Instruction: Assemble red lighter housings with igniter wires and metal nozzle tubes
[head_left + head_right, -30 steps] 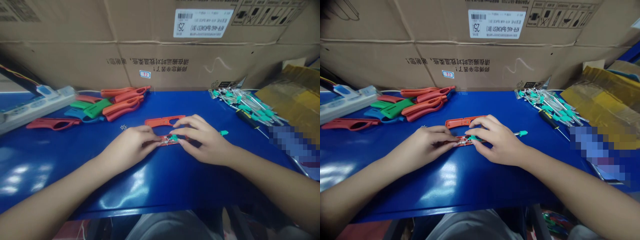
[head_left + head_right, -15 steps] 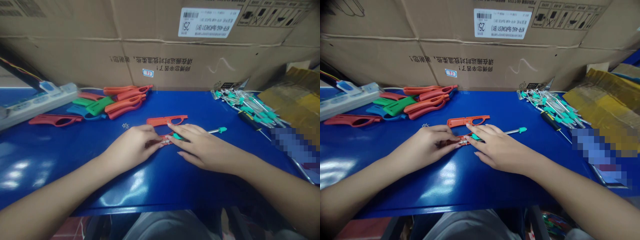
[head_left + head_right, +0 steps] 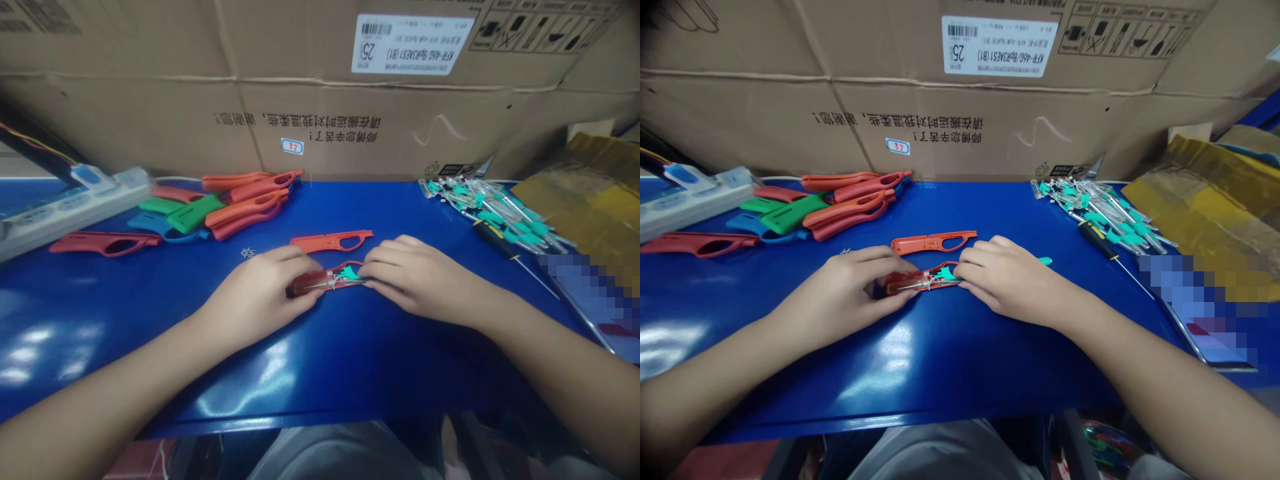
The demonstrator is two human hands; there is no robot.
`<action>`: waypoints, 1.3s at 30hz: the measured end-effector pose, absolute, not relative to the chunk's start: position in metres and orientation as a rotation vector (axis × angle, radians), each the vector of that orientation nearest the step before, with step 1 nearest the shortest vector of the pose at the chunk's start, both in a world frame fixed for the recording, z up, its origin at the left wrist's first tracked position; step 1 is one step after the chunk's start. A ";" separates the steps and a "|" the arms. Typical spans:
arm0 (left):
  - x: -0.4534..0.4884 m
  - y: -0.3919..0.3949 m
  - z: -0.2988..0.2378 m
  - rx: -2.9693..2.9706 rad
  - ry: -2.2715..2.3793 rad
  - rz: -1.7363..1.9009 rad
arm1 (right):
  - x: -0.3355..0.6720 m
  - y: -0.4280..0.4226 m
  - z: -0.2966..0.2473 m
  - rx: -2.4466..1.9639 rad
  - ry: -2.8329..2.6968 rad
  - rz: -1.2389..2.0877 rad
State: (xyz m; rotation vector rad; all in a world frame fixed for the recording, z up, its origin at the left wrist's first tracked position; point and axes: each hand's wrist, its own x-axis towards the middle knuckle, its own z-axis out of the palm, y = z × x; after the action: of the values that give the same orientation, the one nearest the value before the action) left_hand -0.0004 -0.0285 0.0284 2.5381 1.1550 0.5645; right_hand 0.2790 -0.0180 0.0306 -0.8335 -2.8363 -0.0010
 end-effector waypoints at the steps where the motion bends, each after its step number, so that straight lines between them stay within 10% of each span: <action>1: 0.001 -0.029 0.029 2.565 1.152 0.586 | 0.279 -0.018 0.030 -0.842 -2.830 0.000; 39: 0.009 -0.035 0.015 2.625 0.910 0.455 | 0.277 -0.012 0.018 -0.996 -2.542 0.493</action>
State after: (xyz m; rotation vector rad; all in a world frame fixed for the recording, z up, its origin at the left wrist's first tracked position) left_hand 0.0087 -0.0353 0.0146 2.6252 0.9096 0.4550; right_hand 0.2768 -0.0124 0.0183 -0.9964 -2.5423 0.4931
